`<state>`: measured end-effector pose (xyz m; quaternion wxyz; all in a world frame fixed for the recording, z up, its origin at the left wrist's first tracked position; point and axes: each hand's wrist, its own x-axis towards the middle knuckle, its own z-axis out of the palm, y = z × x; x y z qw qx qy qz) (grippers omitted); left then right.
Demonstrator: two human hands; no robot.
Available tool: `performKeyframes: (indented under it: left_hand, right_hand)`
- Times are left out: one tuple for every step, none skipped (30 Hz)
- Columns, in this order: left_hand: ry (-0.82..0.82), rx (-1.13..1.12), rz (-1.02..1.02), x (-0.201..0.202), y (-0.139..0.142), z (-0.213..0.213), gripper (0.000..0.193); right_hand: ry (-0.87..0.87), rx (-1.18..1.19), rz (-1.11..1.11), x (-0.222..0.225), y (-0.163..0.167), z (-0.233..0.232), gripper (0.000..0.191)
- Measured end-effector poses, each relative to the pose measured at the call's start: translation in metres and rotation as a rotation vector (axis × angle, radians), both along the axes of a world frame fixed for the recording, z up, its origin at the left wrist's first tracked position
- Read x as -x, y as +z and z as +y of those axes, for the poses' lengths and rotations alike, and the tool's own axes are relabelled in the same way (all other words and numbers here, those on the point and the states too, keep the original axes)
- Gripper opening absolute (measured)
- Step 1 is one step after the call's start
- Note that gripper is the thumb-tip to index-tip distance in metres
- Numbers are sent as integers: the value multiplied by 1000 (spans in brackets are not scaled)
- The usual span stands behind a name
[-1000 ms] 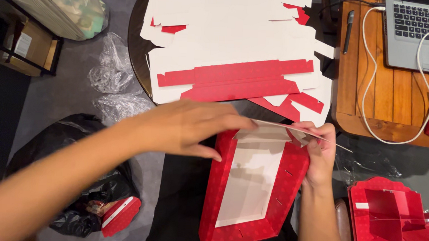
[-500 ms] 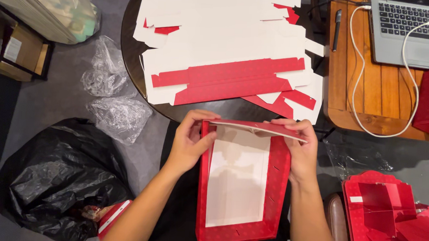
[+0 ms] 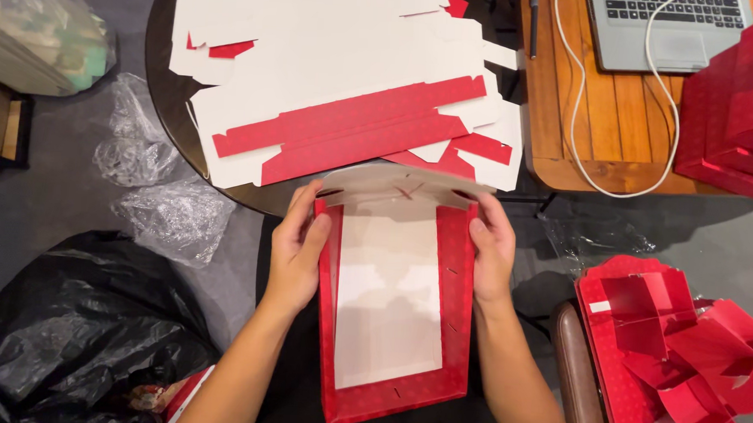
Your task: The person assembles a red and white cardboard box by folding and tucking flaps into slots. They then insert a red divider insert into the box. The task is performed by hand on a table with other unassembled parts nearby.
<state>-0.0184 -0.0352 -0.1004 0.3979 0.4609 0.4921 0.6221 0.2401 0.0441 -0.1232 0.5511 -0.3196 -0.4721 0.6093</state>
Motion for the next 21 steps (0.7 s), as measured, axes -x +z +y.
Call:
performKeyframes:
  left_hand:
    - [-12,36,-3,0,3,2,46]
    - [1,56,11,0,7,7,47]
    - [17,77,25,0,10,12,47]
    - [34,101,38,0,14,17,47]
    - [16,95,-13,0,16,23,49]
    - [-2,87,-63,1,18,30,51]
    - [-20,79,-111,1,19,37,53]
    - [-21,63,-130,1,18,43,54]
    - [-22,48,-150,1,17,49,54]
    - [-25,35,-172,1,14,51,55]
    - [-16,61,-177,1,11,51,56]
    - [-9,83,-183,2,6,52,57]
    - [0,105,-188,2,1,53,57]
    - [8,95,-179,3,-4,52,57]
    - [17,88,-171,3,-9,48,56]
    - [25,84,-162,2,-14,43,56]
    - [30,102,-125,2,-17,38,55]
    - [36,118,-88,2,-19,33,54]
    - [40,131,-51,2,-20,30,53]
    - [40,161,-51,2,-20,28,54]
    - [39,191,-52,2,-18,27,55]
  right_hand:
    - [-38,10,-3,-1,-4,3,49]
    - [-58,2,-9,-3,-5,6,49]
    - [-77,-6,-14,-4,-6,11,48]
    - [-94,-10,-21,-3,-6,15,47]
    - [-96,-32,-39,-3,-3,19,47]
    - [-98,-56,-55,-3,0,25,47]
    - [-101,-79,-71,-2,4,30,47]
    - [-78,-47,-49,1,8,36,47]
    - [-55,-15,-28,4,10,40,46]
    - [-35,21,-10,8,12,42,46]
    - [-31,40,-31,11,13,42,45]
    - [-27,55,-52,15,12,43,45]
    - [-23,69,-72,18,11,44,44]
    - [-18,90,-80,20,9,42,45]
    - [-14,114,-89,22,7,38,46]
    - [-10,140,-97,23,5,33,47]
    - [0,124,-124,24,3,29,46]
    - [10,106,-151,24,2,24,45]
    - [19,84,-177,25,3,22,45]
    - [47,48,-222,25,5,20,47]
    - [76,12,-267,25,8,19,50]
